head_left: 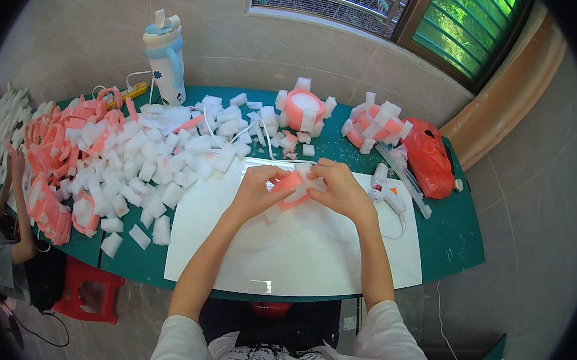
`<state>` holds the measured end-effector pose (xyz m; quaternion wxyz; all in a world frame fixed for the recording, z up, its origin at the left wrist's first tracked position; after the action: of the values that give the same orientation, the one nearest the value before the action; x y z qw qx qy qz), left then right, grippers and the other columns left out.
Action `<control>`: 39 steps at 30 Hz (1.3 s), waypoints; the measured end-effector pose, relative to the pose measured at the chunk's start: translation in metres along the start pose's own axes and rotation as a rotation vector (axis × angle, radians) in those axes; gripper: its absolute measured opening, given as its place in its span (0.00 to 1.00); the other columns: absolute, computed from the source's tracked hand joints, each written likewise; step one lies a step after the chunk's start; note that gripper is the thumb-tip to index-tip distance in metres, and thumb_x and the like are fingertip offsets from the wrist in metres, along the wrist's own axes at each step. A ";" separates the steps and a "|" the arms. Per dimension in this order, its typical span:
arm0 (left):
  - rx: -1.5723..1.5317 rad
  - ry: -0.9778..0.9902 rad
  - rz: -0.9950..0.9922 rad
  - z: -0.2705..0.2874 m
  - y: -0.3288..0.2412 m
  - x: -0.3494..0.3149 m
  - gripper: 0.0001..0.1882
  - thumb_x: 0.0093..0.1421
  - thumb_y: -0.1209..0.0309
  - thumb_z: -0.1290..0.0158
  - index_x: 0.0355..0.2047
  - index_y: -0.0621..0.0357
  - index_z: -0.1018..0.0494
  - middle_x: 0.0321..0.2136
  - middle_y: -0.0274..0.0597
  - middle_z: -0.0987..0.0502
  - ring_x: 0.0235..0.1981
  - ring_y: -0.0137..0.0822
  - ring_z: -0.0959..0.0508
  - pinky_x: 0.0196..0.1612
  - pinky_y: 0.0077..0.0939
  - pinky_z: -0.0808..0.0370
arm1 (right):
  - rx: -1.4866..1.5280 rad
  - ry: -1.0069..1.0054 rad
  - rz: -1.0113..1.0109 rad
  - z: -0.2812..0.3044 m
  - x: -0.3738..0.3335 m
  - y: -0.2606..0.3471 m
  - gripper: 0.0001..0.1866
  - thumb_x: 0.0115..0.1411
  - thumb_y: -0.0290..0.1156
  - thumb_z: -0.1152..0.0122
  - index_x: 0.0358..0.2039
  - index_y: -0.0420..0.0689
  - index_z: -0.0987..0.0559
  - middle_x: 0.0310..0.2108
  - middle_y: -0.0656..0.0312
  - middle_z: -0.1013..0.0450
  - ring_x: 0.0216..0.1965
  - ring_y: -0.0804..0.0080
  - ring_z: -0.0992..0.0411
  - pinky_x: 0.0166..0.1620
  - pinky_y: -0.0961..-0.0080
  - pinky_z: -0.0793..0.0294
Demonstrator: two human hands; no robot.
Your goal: Use a hot glue gun to assemble pink and white foam components into a finished product.
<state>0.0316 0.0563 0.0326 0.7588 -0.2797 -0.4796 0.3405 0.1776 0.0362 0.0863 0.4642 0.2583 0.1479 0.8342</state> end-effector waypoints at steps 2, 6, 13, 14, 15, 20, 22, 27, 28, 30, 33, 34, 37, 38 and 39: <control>0.011 0.010 0.000 -0.003 0.001 0.001 0.15 0.42 0.70 0.37 0.30 0.65 0.25 0.27 0.43 0.23 0.26 0.33 0.24 0.31 0.22 0.28 | -0.030 0.007 -0.006 0.000 0.002 -0.004 0.12 0.42 0.26 0.38 0.28 0.35 0.25 0.28 0.54 0.30 0.32 0.58 0.30 0.36 0.71 0.32; 0.032 0.008 -0.011 -0.003 0.003 -0.001 0.15 0.42 0.70 0.37 0.30 0.64 0.25 0.27 0.42 0.23 0.25 0.34 0.24 0.30 0.23 0.29 | -0.072 0.029 -0.066 0.000 0.004 -0.002 0.10 0.41 0.26 0.38 0.26 0.37 0.25 0.29 0.55 0.29 0.34 0.59 0.31 0.38 0.70 0.32; 0.322 0.067 -0.158 -0.006 -0.021 -0.004 0.23 0.48 0.71 0.43 0.47 0.55 0.30 0.24 0.37 0.29 0.27 0.33 0.30 0.41 0.26 0.39 | -0.067 0.050 -0.091 0.001 0.003 -0.001 0.10 0.41 0.26 0.37 0.26 0.38 0.24 0.30 0.56 0.29 0.37 0.59 0.33 0.41 0.70 0.33; 0.417 0.126 -0.156 -0.010 -0.021 -0.005 0.24 0.49 0.71 0.45 0.50 0.52 0.32 0.22 0.36 0.32 0.27 0.33 0.32 0.43 0.27 0.41 | -0.057 0.053 -0.074 0.001 0.002 -0.001 0.10 0.41 0.26 0.37 0.27 0.38 0.24 0.30 0.56 0.29 0.37 0.59 0.33 0.41 0.69 0.33; 0.418 0.132 -0.155 -0.010 -0.020 -0.005 0.24 0.49 0.71 0.45 0.50 0.52 0.32 0.22 0.36 0.32 0.27 0.33 0.32 0.43 0.27 0.41 | -0.046 0.057 -0.057 0.000 0.001 -0.001 0.10 0.41 0.26 0.37 0.27 0.38 0.24 0.30 0.56 0.30 0.37 0.58 0.33 0.41 0.69 0.33; 0.400 0.145 -0.164 -0.012 -0.020 -0.005 0.25 0.51 0.72 0.49 0.51 0.48 0.32 0.20 0.37 0.38 0.27 0.34 0.34 0.45 0.32 0.42 | 0.011 0.062 -0.014 0.002 0.004 0.004 0.11 0.42 0.26 0.37 0.28 0.37 0.23 0.30 0.56 0.30 0.35 0.59 0.32 0.39 0.69 0.33; 0.402 0.147 -0.154 -0.011 -0.020 -0.004 0.24 0.51 0.72 0.49 0.51 0.49 0.32 0.21 0.37 0.38 0.27 0.34 0.34 0.45 0.32 0.42 | 0.013 0.067 -0.017 0.002 0.004 -0.001 0.12 0.42 0.26 0.37 0.29 0.37 0.23 0.30 0.56 0.30 0.34 0.59 0.32 0.38 0.70 0.32; 0.396 0.149 -0.129 -0.011 -0.018 -0.003 0.24 0.50 0.72 0.48 0.50 0.51 0.31 0.22 0.37 0.38 0.27 0.34 0.35 0.45 0.30 0.42 | 0.033 0.125 0.031 0.003 0.000 -0.008 0.16 0.44 0.25 0.38 0.37 0.39 0.23 0.32 0.55 0.29 0.32 0.62 0.31 0.35 0.71 0.31; 0.390 0.132 -0.137 -0.011 -0.017 -0.003 0.25 0.49 0.72 0.48 0.51 0.48 0.32 0.22 0.37 0.37 0.27 0.34 0.34 0.44 0.32 0.42 | 0.038 0.121 0.027 0.003 -0.001 -0.010 0.16 0.44 0.25 0.38 0.37 0.39 0.23 0.32 0.55 0.29 0.32 0.62 0.31 0.35 0.71 0.31; 0.383 0.122 -0.149 -0.011 -0.017 -0.003 0.26 0.49 0.72 0.48 0.52 0.46 0.32 0.21 0.37 0.36 0.27 0.34 0.34 0.43 0.35 0.41 | 0.087 0.128 0.025 0.002 -0.001 -0.012 0.17 0.46 0.24 0.40 0.40 0.40 0.24 0.34 0.54 0.28 0.32 0.60 0.30 0.36 0.71 0.31; 0.371 0.124 -0.132 -0.011 -0.018 -0.002 0.25 0.49 0.72 0.48 0.51 0.47 0.31 0.21 0.37 0.37 0.27 0.34 0.34 0.43 0.33 0.41 | 0.077 0.119 0.043 0.003 -0.001 -0.006 0.18 0.46 0.22 0.41 0.40 0.40 0.25 0.35 0.53 0.27 0.34 0.57 0.29 0.37 0.70 0.30; 0.369 0.126 -0.129 -0.010 -0.019 -0.003 0.25 0.49 0.72 0.48 0.50 0.47 0.31 0.21 0.37 0.37 0.27 0.34 0.34 0.43 0.32 0.41 | 0.080 0.117 0.041 0.005 0.000 -0.003 0.18 0.46 0.22 0.41 0.40 0.40 0.25 0.35 0.53 0.27 0.34 0.57 0.29 0.37 0.70 0.30; 0.367 0.125 -0.132 -0.011 -0.021 -0.002 0.24 0.49 0.72 0.48 0.49 0.48 0.30 0.21 0.37 0.36 0.27 0.35 0.34 0.41 0.30 0.41 | 0.058 0.191 0.007 0.002 -0.002 -0.002 0.17 0.45 0.20 0.41 0.40 0.39 0.25 0.35 0.52 0.27 0.36 0.54 0.29 0.39 0.68 0.30; 0.370 0.120 -0.135 -0.011 -0.021 -0.002 0.24 0.49 0.72 0.48 0.49 0.48 0.30 0.21 0.37 0.36 0.26 0.35 0.34 0.40 0.30 0.41 | 0.015 0.160 0.040 -0.001 -0.002 -0.006 0.17 0.45 0.20 0.40 0.39 0.38 0.25 0.35 0.51 0.27 0.36 0.54 0.29 0.40 0.67 0.30; 0.369 0.122 -0.136 -0.011 -0.021 -0.002 0.24 0.49 0.72 0.48 0.49 0.48 0.30 0.21 0.37 0.36 0.26 0.35 0.34 0.40 0.30 0.41 | -0.028 0.129 0.073 -0.002 -0.002 -0.007 0.17 0.44 0.20 0.40 0.39 0.37 0.25 0.36 0.51 0.27 0.37 0.54 0.29 0.40 0.67 0.30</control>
<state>0.0469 0.0408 0.0435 0.8461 -0.1230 -0.3800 0.3530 0.1825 0.0378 0.0808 0.4265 0.2027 0.1561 0.8676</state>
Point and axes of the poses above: each hand's wrist, its own x-axis towards the middle knuckle, its own z-axis out of the back of the hand, y = z × x, the point moved 6 cm from there along x, towards the middle knuckle
